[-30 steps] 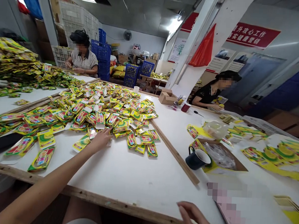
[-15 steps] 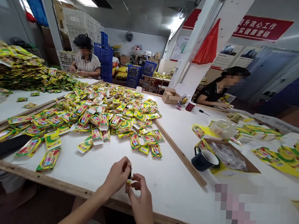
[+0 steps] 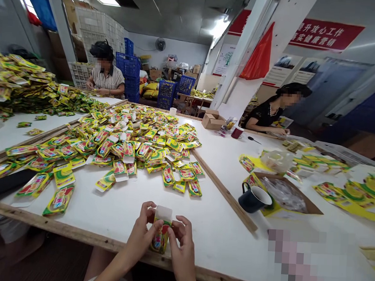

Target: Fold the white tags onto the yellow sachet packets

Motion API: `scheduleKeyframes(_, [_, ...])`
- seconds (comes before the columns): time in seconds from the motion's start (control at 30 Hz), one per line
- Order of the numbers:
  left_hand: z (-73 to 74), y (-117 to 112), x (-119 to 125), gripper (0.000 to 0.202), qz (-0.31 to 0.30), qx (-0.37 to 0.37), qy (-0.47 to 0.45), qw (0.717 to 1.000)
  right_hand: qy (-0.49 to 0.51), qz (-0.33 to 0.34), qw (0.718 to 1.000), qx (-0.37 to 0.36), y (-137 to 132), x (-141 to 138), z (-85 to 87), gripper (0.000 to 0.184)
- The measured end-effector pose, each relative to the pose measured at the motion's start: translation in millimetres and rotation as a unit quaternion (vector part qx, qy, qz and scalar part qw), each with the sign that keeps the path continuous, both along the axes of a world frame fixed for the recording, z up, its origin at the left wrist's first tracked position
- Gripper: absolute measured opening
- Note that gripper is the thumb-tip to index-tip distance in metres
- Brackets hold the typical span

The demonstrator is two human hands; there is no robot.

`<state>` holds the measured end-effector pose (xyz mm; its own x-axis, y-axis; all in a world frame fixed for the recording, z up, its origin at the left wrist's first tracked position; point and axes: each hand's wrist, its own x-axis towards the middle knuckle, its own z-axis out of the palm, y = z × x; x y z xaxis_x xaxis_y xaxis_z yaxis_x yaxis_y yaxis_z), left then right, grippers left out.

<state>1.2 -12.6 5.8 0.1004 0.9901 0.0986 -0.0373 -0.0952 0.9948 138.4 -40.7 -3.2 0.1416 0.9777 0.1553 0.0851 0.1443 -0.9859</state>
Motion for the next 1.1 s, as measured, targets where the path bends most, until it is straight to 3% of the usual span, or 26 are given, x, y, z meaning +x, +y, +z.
scheduleKeyframes(0.17, [0.9,-3.0,-9.1,0.016,-0.048,0.009,0.045,0.998,-0.041,0.047,0.998,0.006,6.8,11.5,2.3,0.025])
scheduleKeyframes(0.33, [4.5,1.8,-10.5,0.015,-0.057,0.024,0.060,0.996,-0.097,0.060,0.993,0.016,19.0,11.0,12.1,0.015])
scheduleKeyframes(0.53, [-2.3,0.9,-6.3,0.028,-0.037,0.014,-0.036,0.999,-0.041,0.018,0.999,0.029,20.0,1.9,10.7,0.019])
scheduleKeyframes(0.73, [6.6,-2.0,-10.5,0.015,-0.049,0.035,0.023,0.998,-0.092,0.062,0.992,0.053,15.4,3.3,16.4,0.012])
scheduleKeyframes(1.1, [10.6,5.4,-5.4,0.017,0.001,-0.025,-0.026,0.999,-0.106,0.018,0.994,0.003,22.0,-3.2,27.3,0.012])
